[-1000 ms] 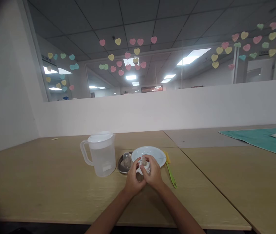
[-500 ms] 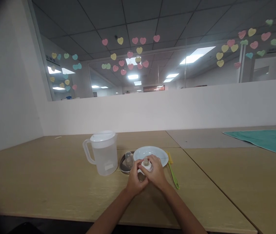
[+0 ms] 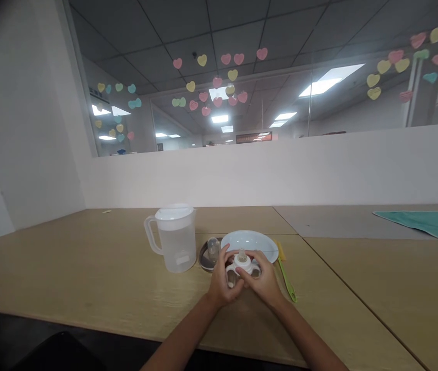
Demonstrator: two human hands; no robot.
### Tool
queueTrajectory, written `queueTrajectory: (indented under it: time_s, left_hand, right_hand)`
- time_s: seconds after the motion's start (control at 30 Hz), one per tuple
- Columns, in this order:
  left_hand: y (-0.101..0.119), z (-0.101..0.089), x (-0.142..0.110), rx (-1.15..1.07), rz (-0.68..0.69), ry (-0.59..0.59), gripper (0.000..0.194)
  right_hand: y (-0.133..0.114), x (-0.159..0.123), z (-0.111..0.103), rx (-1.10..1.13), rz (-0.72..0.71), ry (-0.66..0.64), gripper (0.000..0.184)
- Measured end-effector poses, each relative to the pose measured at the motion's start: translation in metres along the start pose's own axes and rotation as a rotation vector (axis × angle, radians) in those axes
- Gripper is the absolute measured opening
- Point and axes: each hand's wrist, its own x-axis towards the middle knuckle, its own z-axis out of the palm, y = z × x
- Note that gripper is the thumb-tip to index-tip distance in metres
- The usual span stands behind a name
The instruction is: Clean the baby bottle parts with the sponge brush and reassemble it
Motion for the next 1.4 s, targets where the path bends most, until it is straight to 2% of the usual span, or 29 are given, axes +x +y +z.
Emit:
queueTrajectory:
  time_s: [0.07,0.13,0.2,0.27,0.43,0.53,0.6,0.67,0.83,0.97,1.1,1.4]
  left_hand:
    - [-0.009,-0.007,0.002,0.081,0.001,0.11,0.074]
    - [-0.02,-0.016,0.005,0.204,-0.082,0.258,0.054]
    - [-0.029,-0.024,0.008,0.346,-0.164,0.315,0.037]
    - [-0.036,-0.029,0.01,0.471,-0.205,0.267,0.034]
    - [-0.045,-0.027,0.01,0.668,-0.256,-0.014,0.043]
    - [-0.046,-0.024,0.009,0.709,-0.339,-0.148,0.035]
    - [-0.045,-0.024,0.009,0.724,-0.391,-0.196,0.029]
    - [-0.044,-0.025,0.01,0.746,-0.402,-0.195,0.03]
    - [-0.044,-0.027,0.012,0.813,-0.348,-0.062,0.049]
    - [-0.049,-0.023,0.012,0.836,-0.396,-0.143,0.057]
    - [-0.052,-0.02,0.01,0.876,-0.439,-0.224,0.052]
    - [-0.048,-0.021,0.011,0.873,-0.476,-0.24,0.054]
  right_hand:
    - [-0.001,0.0,0.001,-0.059,-0.057,0.042,0.03]
    - [-0.001,-0.001,0.002,-0.111,-0.111,0.081,0.03]
    - [0.0,-0.001,0.002,-0.145,-0.148,0.098,0.03]
    - [0.001,-0.002,0.003,-0.168,-0.17,0.1,0.03]
    - [0.002,-0.002,0.003,-0.181,-0.166,0.085,0.03]
    - [0.003,-0.002,0.003,-0.168,-0.146,0.065,0.031]
    - [0.002,-0.002,0.002,-0.157,-0.14,0.053,0.031]
    - [0.001,-0.002,0.002,-0.149,-0.138,0.041,0.031]
    - [0.0,-0.002,0.001,-0.144,-0.131,0.025,0.031]
    - [0.001,-0.001,0.001,-0.143,-0.139,0.022,0.031]
    - [-0.001,0.0,0.001,-0.143,-0.137,0.032,0.03]
    - [-0.001,-0.001,0.001,-0.145,-0.145,0.032,0.03]
